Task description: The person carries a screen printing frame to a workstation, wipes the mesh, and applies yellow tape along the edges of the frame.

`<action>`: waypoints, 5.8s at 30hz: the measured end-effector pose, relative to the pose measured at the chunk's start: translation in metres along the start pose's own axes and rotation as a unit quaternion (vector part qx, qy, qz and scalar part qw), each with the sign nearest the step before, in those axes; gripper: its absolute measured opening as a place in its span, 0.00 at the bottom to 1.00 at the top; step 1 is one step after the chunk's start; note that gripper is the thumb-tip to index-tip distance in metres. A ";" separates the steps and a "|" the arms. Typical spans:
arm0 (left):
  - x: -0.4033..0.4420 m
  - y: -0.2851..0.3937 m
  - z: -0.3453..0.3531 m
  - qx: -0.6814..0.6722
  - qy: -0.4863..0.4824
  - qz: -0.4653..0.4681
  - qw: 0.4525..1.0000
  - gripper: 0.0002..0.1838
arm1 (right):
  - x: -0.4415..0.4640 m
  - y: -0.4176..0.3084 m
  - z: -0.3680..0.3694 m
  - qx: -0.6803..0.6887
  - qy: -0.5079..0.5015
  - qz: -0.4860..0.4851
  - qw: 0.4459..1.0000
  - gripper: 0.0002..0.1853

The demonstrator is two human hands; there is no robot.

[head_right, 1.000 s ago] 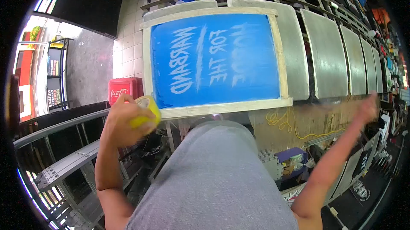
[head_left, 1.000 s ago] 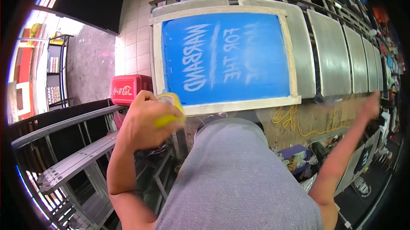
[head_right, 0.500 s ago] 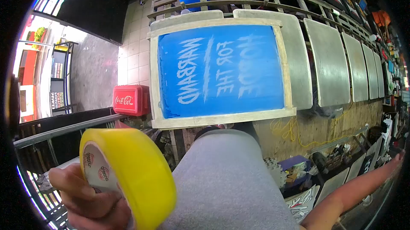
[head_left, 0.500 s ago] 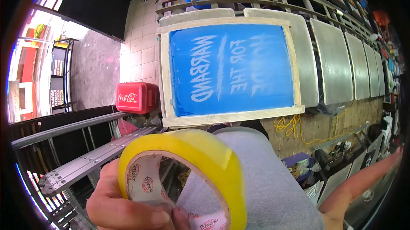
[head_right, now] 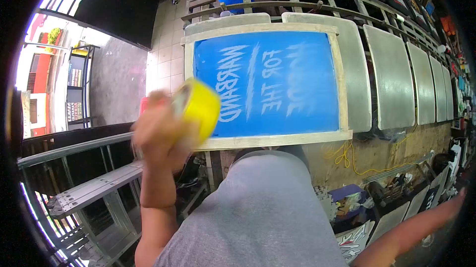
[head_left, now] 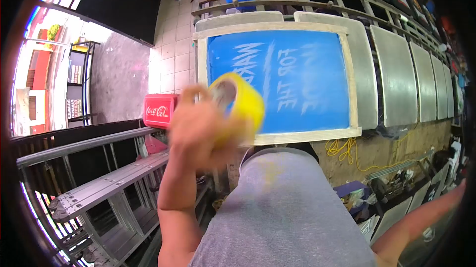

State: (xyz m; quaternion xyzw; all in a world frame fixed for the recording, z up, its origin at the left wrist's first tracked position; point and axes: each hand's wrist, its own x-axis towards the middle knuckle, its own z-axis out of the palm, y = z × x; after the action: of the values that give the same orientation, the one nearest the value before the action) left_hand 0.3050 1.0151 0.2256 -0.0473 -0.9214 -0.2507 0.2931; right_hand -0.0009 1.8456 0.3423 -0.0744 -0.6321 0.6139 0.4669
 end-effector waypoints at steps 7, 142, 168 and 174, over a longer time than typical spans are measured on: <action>-0.075 -0.140 0.171 0.094 -0.086 -0.128 0.984 0.25 | -0.005 0.018 0.048 0.044 -0.048 0.040 0.997 0.19; -0.303 -0.103 0.131 -0.115 0.115 -0.574 0.802 0.30 | -0.707 0.074 0.283 0.017 -0.623 -0.166 0.764 0.25; -0.307 -0.109 0.128 -0.142 0.102 -0.605 0.776 0.32 | -0.500 0.149 0.097 -0.411 -0.455 -0.043 0.789 0.14; -0.291 -0.101 0.124 -0.101 0.075 -0.620 0.774 0.34 | -0.546 0.130 0.099 -0.360 -0.601 -0.156 0.697 0.11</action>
State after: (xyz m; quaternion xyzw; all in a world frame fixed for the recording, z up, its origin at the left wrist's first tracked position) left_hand 0.4570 1.0056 -0.0689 0.5244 -0.6955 -0.4721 0.1358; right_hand 0.1710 1.4424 -0.0215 0.2477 -0.9533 0.1724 0.0148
